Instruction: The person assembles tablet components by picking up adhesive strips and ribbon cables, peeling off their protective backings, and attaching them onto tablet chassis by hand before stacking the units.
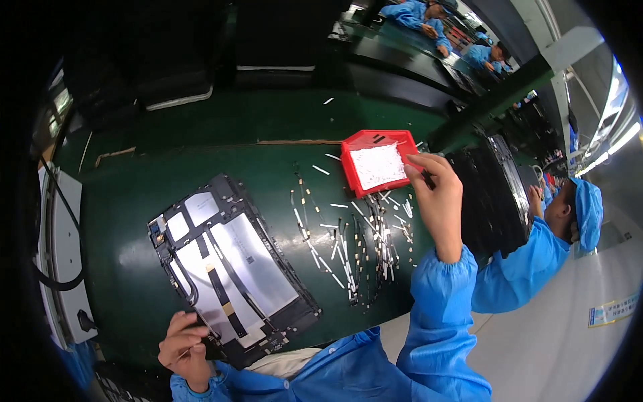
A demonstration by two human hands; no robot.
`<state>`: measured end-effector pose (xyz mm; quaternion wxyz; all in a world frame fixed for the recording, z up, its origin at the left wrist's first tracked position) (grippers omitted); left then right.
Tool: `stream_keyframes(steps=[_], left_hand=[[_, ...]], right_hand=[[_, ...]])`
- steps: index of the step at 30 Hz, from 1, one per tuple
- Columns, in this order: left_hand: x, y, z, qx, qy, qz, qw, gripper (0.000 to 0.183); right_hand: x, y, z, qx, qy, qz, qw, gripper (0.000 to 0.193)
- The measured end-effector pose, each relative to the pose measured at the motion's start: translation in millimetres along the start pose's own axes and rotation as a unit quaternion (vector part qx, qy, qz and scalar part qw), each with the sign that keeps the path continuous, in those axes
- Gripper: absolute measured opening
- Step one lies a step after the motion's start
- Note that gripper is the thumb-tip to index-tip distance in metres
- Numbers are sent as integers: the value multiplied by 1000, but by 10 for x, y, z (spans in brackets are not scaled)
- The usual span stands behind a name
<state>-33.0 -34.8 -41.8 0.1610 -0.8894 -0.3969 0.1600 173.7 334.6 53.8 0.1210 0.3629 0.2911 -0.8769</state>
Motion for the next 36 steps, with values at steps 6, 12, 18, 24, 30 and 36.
stream_keyframes(steps=[6, 12, 18, 24, 30, 36], left_hand=[[-29, -305, 41, 17, -28, 48, 998, 28], [-1, -330, 296, -32, 72, 16, 997, 20], [1, -344, 298, -10, 48, 38, 998, 20], [0, -353, 305, 1, 38, 53, 998, 19], [1, -365, 312, -7, 37, 53, 998, 18], [9, -508, 175, 9, -75, 87, 993, 16]], right_hand=[[378, 797, 1066, -13, -21, 285, 958, 28], [991, 1579, 1606, -143, -226, 371, 889, 23], [1138, 1704, 1627, -233, -201, 332, 892, 29], [1143, 1744, 1618, -259, -142, 338, 893, 30], [1171, 1744, 1638, -269, -130, 344, 890, 31], [1176, 1707, 1652, -275, -130, 369, 878, 32]])
Point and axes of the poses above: each hand's wrist, its own y-axis away from the middle knuckle, its own x-axis out of the palm, z = x × y, the point moved 4 cm from there along -y, towards the middle knuckle, and after that the axes turned 4 degrees about x, right-handed, at the moved point
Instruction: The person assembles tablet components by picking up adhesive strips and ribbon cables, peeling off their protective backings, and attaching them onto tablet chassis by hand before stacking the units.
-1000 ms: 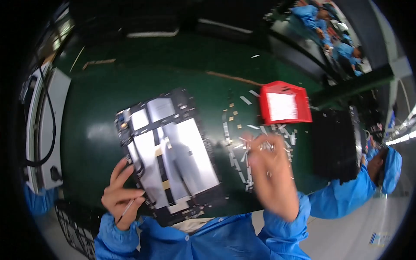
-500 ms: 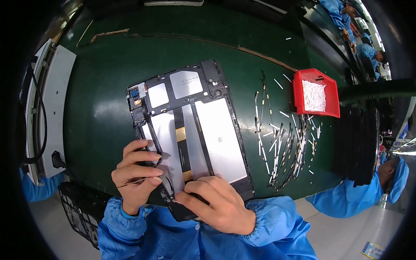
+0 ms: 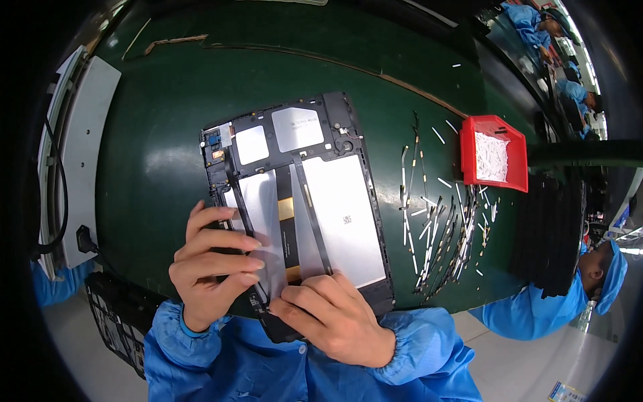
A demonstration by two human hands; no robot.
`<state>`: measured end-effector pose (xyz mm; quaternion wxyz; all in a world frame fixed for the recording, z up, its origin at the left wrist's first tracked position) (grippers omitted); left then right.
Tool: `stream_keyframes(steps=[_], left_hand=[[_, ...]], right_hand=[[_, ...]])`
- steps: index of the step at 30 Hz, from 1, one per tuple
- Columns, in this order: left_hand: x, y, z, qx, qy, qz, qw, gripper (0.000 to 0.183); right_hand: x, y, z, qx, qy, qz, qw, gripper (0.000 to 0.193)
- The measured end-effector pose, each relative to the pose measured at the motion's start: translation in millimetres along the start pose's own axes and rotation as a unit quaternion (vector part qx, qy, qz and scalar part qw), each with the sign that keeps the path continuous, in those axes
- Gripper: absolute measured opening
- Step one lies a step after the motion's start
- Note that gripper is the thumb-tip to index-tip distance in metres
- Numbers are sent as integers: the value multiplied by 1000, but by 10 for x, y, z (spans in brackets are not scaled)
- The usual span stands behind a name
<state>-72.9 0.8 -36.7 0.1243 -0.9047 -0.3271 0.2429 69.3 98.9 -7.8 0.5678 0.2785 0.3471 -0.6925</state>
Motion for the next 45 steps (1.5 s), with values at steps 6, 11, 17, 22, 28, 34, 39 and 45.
stream_keyframes(steps=[6, 11, 17, 22, 28, 34, 39, 45], left_hand=[[87, -164, 1, 11, -85, 53, 995, 13], [100, -147, 18, -6, -79, 58, 995, 12], [91, -166, 16, -6, -85, 59, 995, 10], [104, -161, 39, -10, -74, 59, 995, 10], [119, -179, 35, -11, -78, 65, 995, 12], [105, -157, 21, -12, -80, 67, 994, 11], [91, -164, -24, -34, -84, 59, 994, 28], [90, -184, -18, -62, -34, 46, 996, 49]], right_hand=[[8, 30, 2, 12, -1, -5, 1000, 30], [-29, -23, 37, 35, 9, -10, 999, 25], [-36, -34, 31, 39, 0, -7, 999, 25], [-15, 1, 8, 22, -10, 3, 1000, 28], [-41, -46, 10, 42, 4, -10, 999, 26], [-35, -27, 22, 36, 5, -3, 999, 25], [-38, -21, 32, 34, 6, 6, 999, 25], [-39, -8, -11, 29, 7, 12, 999, 26]])
Point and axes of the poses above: each hand's wrist, its own y-axis away from the middle knuckle, its own x-axis out of the palm, z = x × y, the point moved 4 cm from there along -y, towards the middle knuckle, and after that the axes turned 4 degrees about x, right-handed, at the moved point
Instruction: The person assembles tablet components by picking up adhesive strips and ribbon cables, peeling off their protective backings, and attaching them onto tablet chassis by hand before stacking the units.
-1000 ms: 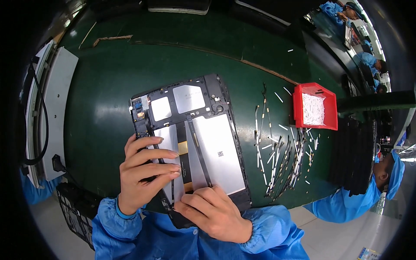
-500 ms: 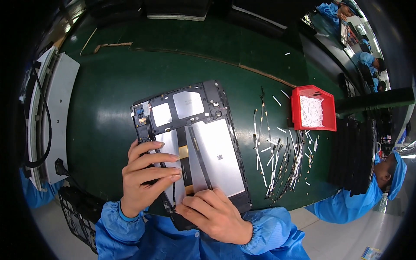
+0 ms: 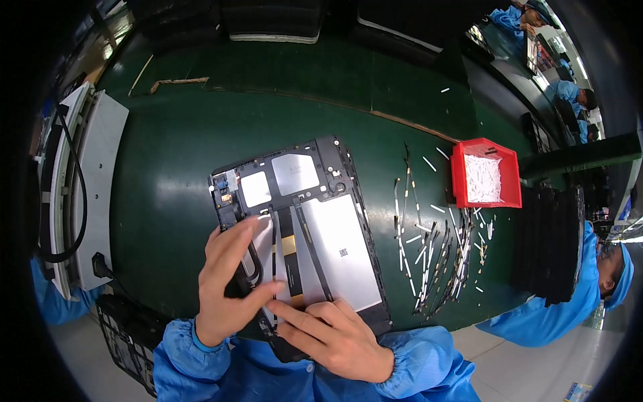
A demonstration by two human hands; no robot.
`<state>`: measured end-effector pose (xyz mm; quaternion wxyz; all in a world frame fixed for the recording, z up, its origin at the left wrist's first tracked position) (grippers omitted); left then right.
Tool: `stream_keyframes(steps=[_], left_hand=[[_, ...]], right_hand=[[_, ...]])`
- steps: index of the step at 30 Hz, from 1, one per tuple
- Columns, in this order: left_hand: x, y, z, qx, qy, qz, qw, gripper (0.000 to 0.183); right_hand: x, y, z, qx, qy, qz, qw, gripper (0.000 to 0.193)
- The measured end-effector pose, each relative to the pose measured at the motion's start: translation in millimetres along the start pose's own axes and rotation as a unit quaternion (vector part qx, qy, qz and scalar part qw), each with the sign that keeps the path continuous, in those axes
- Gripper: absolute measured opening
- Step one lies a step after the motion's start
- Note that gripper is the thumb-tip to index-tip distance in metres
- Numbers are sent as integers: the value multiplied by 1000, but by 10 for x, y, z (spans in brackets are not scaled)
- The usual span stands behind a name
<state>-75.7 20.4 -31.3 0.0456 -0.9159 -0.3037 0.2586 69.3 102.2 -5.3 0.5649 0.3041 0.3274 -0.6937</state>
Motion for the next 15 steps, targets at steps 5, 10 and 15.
stream_keyframes(steps=[5, 10, 15], left_hand=[[-6, 311, -28, 67, -184, 87, 977, 49], [-19, 463, -1, 66, -255, 97, 960, 62], [-49, 202, -3, 52, -211, 107, 970, 65]], right_hand=[[1, 18, 27, -5, 5, -11, 1000, 26], [-41, -38, 80, -34, 58, 4, 998, 26], [-90, -67, 118, -16, 52, 18, 998, 33]])
Point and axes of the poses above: each hand's wrist, its own y-axis away from the middle knuckle, its own x-axis out of the palm, z = x × y, the point moved 4 cm from there along -y, towards the middle knuckle, and after that the axes turned 4 degrees about x, right-handed, at the moved point
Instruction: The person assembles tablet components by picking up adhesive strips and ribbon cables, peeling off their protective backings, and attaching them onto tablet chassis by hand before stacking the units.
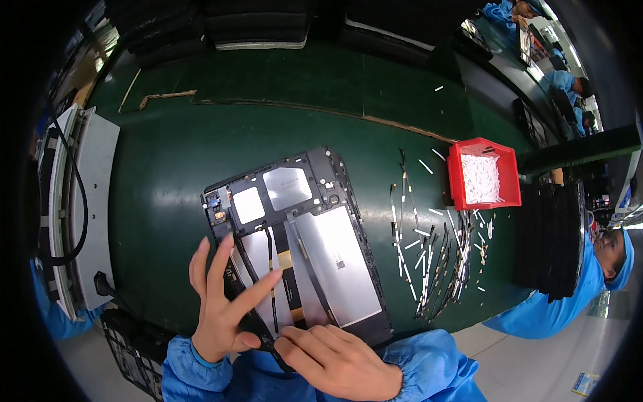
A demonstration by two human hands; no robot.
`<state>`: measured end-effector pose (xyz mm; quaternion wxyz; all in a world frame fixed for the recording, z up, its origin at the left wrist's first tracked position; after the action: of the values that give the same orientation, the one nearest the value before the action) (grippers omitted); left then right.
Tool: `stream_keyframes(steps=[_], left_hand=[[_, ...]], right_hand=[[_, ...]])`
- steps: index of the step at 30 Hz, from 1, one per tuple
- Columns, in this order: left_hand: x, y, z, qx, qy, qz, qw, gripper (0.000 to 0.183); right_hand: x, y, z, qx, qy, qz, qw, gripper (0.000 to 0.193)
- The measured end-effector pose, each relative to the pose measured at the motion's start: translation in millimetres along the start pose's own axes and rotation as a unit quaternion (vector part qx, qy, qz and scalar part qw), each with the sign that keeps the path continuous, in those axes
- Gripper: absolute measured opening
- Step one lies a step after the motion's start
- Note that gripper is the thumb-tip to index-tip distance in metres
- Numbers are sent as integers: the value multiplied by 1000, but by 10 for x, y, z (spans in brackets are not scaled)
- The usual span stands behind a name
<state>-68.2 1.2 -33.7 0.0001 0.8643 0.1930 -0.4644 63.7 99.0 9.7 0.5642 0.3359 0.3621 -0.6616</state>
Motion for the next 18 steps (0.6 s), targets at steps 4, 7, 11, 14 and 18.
stream_keyframes(steps=[4, 7, 11, 14, 18], left_hand=[[-19, -148, -22, -26, -46, 14, 998, 49], [-41, -152, -37, -60, -31, 8, 998, 34], [-68, -194, -63, -82, 6, -6, 997, 37], [-44, -221, -102, -82, 32, -1, 996, 47], [22, -185, -89, -95, 140, -95, 981, 74]], right_hand=[[-106, -98, 21, 74, -27, 4, 997, 46], [-30, -77, 58, 44, 42, 54, 997, 58], [19, 89, 199, 61, 71, 120, 988, 65], [50, 154, 167, 61, 64, 75, 993, 64], [-3, 173, 114, 61, 30, 40, 997, 64]])
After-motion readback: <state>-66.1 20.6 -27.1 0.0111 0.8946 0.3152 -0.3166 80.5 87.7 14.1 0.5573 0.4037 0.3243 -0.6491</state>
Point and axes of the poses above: each hand's wrist, its own y-axis away from the middle knuckle, its own x-axis out of the palm, z = x × y, the point moved 4 cm from there along -y, towards the middle knuckle, and after that the axes turned 4 degrees about x, right-handed, at the moved point
